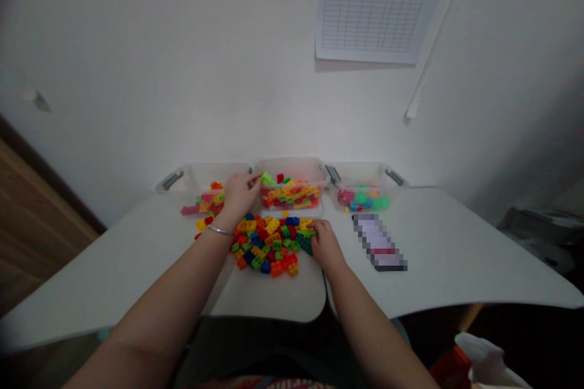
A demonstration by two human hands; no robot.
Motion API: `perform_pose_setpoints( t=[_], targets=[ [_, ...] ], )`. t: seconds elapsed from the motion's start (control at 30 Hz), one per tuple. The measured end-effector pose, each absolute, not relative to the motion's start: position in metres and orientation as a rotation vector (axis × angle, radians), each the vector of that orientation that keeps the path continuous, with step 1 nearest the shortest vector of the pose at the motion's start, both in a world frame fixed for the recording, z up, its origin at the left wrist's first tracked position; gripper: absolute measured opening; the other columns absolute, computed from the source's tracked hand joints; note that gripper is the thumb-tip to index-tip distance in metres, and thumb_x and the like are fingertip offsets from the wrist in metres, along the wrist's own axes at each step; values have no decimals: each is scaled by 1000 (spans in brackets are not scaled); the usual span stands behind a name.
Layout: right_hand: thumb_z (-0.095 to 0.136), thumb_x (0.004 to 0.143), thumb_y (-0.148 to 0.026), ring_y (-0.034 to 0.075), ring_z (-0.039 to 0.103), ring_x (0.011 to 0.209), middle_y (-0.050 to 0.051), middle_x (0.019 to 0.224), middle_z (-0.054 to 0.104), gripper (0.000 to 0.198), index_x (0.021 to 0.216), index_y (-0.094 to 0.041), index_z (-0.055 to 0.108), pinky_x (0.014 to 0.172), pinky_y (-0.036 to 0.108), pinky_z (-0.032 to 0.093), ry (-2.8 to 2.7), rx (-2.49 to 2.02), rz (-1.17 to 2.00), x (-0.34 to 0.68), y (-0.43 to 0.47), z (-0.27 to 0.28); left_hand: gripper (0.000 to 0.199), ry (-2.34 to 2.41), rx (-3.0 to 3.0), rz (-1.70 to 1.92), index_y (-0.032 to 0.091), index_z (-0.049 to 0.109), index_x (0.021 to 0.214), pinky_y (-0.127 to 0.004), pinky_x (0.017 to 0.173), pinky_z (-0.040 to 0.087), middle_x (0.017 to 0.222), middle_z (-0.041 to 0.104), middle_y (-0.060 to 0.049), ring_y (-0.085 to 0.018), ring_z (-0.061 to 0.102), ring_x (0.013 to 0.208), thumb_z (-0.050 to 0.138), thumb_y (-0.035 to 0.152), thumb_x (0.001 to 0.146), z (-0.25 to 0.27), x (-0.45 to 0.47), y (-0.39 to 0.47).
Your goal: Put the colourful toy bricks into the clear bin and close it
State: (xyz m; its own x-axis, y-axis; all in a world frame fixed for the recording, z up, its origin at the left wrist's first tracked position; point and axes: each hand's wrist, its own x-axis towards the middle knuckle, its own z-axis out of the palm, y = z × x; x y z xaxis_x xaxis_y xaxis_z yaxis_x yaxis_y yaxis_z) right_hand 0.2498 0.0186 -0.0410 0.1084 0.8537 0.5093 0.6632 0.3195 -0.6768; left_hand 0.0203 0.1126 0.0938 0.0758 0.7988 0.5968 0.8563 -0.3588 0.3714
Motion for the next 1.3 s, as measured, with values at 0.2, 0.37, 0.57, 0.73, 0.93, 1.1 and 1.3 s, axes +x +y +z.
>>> perform_pose_setpoints(
  t=[0.2, 0.37, 0.57, 0.73, 0.93, 1.1, 1.3],
  targets=[
    [42, 70, -5, 22, 59, 106, 8, 106, 61, 36, 94, -22, 63, 100, 45, 49, -1606, -1404, 262, 251, 20, -42, 30, -1521, -2363, -1071, 20, 77, 93, -41, 96, 41, 95, 74, -9, -25, 61, 96, 48, 29, 94, 87, 20, 113],
    [44, 74, -8, 22, 61, 96, 8, 101, 62, 30, 94, -21, 63, 89, 42, 53, -1570, -1393, 238, 250, 20, -42, 28, -1457, -2445, -1018, 19, 75, 96, -43, 99, 42, 100, 74, -9, -25, 61, 101, 48, 28, 94, 86, 13, 113],
    [43, 75, -10, 23, 62, 94, 8, 94, 64, 28, 93, -21, 63, 87, 42, 53, -1596, -1284, 200, 250, 19, -38, 28, -1377, -2479, -1088, 20, 70, 113, -45, 104, 42, 115, 70, -8, -26, 57, 112, 54, 25, 90, 81, 6, 101],
    [43, 70, -8, 21, 62, 84, 6, 88, 64, 38, 101, -20, 60, 83, 39, 54, -1536, -1334, 254, 248, 16, -34, 25, -1314, -2402, -1157, 21, 71, 110, -47, 106, 42, 119, 67, -9, -28, 54, 116, 56, 24, 90, 75, 12, 78],
    [47, 68, -13, 21, 61, 80, 7, 91, 63, 38, 104, -18, 59, 73, 36, 53, -1496, -1378, 330, 245, 15, -34, 21, -1210, -2469, -1145, 21, 73, 104, -45, 107, 41, 116, 69, -7, -27, 53, 118, 57, 20, 89, 75, 26, 51],
    [47, 75, -18, 20, 62, 79, 5, 86, 64, 30, 103, -20, 59, 77, 36, 53, -1415, -1314, 419, 245, 16, -33, 17, -1247, -2603, -1073, 22, 74, 94, -46, 101, 44, 99, 76, -4, -26, 60, 106, 58, 19, 90, 68, 38, 39],
    [53, 76, -26, 18, 60, 80, 2, 85, 60, 30, 105, -22, 58, 77, 34, 50, -1284, -1152, 568, 248, 21, -36, 16, -1236, -2713, -965, 20, 74, 96, -44, 97, 46, 98, 76, -5, -25, 61, 100, 60, 19, 89, 49, 47, 40]
  ],
)
